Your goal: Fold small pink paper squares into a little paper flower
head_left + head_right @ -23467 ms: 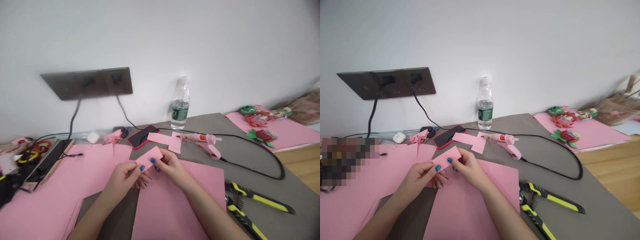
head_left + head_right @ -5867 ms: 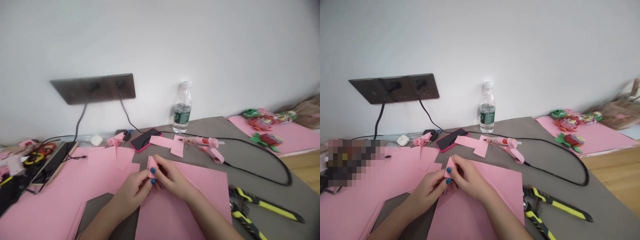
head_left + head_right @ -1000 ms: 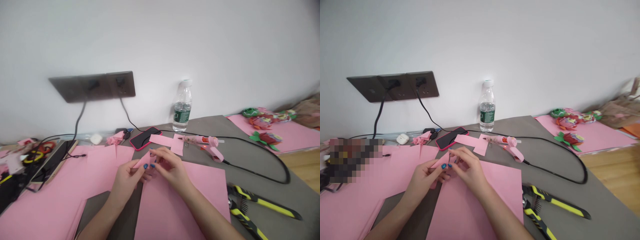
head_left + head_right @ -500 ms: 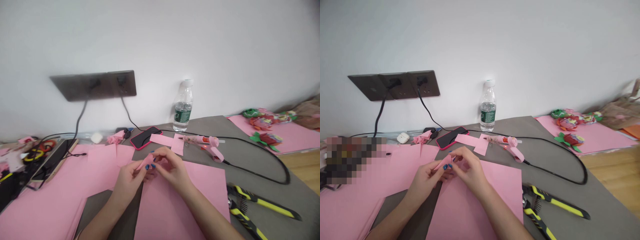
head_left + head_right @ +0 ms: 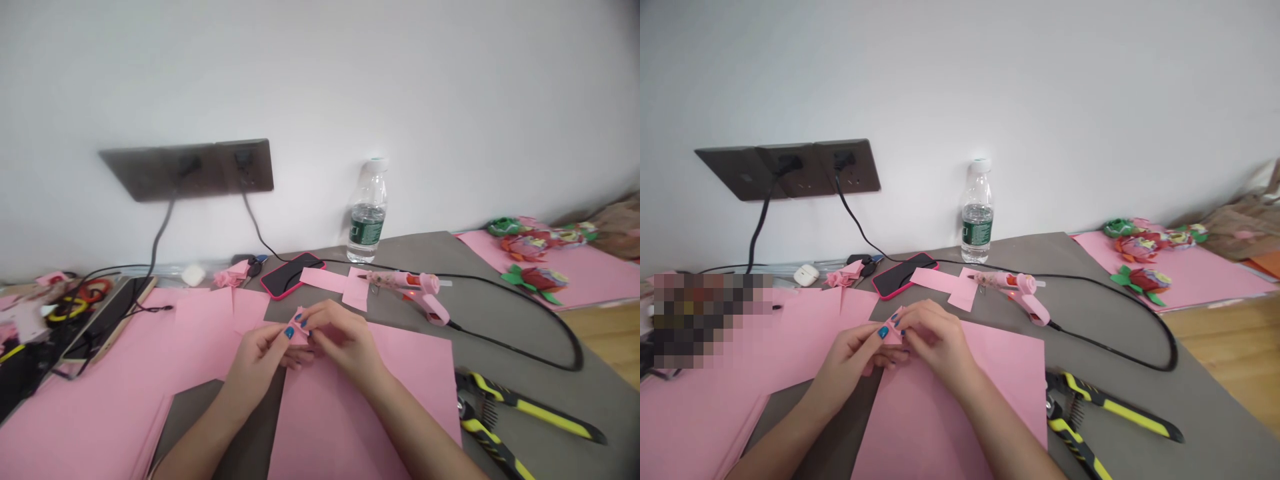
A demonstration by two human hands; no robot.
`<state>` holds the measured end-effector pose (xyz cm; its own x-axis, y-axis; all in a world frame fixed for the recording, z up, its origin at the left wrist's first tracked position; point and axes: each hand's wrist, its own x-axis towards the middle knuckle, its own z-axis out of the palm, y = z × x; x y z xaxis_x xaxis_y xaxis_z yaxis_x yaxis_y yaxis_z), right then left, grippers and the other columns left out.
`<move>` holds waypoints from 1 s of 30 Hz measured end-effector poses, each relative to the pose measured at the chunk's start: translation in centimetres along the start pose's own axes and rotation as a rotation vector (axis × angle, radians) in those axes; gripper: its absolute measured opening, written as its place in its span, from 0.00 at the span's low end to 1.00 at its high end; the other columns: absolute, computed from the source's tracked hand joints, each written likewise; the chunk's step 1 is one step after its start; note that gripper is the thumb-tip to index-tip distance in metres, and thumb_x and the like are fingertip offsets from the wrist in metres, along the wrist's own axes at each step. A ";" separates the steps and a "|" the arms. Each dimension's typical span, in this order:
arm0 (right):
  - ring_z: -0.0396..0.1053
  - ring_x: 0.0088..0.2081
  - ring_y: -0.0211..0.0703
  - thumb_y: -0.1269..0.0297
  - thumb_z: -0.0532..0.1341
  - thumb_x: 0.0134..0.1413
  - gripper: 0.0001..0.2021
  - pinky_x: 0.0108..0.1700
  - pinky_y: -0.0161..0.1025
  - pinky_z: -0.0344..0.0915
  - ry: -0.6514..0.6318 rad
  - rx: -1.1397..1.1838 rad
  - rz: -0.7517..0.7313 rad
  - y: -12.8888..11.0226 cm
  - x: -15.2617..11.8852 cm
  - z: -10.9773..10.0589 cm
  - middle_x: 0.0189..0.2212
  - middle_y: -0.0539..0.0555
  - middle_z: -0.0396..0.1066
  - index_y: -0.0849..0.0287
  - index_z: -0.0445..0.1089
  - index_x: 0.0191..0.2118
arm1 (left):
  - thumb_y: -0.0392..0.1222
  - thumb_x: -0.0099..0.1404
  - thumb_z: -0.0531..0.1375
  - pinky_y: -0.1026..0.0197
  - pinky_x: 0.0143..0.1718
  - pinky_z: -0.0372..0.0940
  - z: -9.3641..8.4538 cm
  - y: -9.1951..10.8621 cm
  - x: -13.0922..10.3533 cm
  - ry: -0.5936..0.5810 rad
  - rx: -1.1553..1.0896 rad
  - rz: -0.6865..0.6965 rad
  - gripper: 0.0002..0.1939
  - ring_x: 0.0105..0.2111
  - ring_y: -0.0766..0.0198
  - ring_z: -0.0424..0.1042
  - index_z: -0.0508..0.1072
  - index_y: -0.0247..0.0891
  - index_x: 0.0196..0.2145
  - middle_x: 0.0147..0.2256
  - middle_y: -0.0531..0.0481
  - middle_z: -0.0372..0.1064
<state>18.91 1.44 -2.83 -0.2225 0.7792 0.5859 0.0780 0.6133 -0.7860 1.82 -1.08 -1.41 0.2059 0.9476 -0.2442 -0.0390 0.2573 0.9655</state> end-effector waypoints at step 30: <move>0.61 0.30 0.38 0.72 0.60 0.59 0.06 0.30 0.35 0.56 -0.055 -0.023 0.173 0.1 -0.3 0.4 0.29 0.50 0.64 0.57 0.65 0.32 | 0.46 0.64 0.59 0.67 0.24 0.67 -0.3 0.1 0.2 0.121 0.323 0.304 0.13 0.25 0.66 0.67 0.79 0.36 0.29 0.30 0.49 0.68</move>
<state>18.57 1.22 -3.13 -0.2567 0.8657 0.4297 0.1423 0.4736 -0.8692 1.58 -0.86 -1.38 0.1162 0.9912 0.0643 0.2304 -0.0898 0.9690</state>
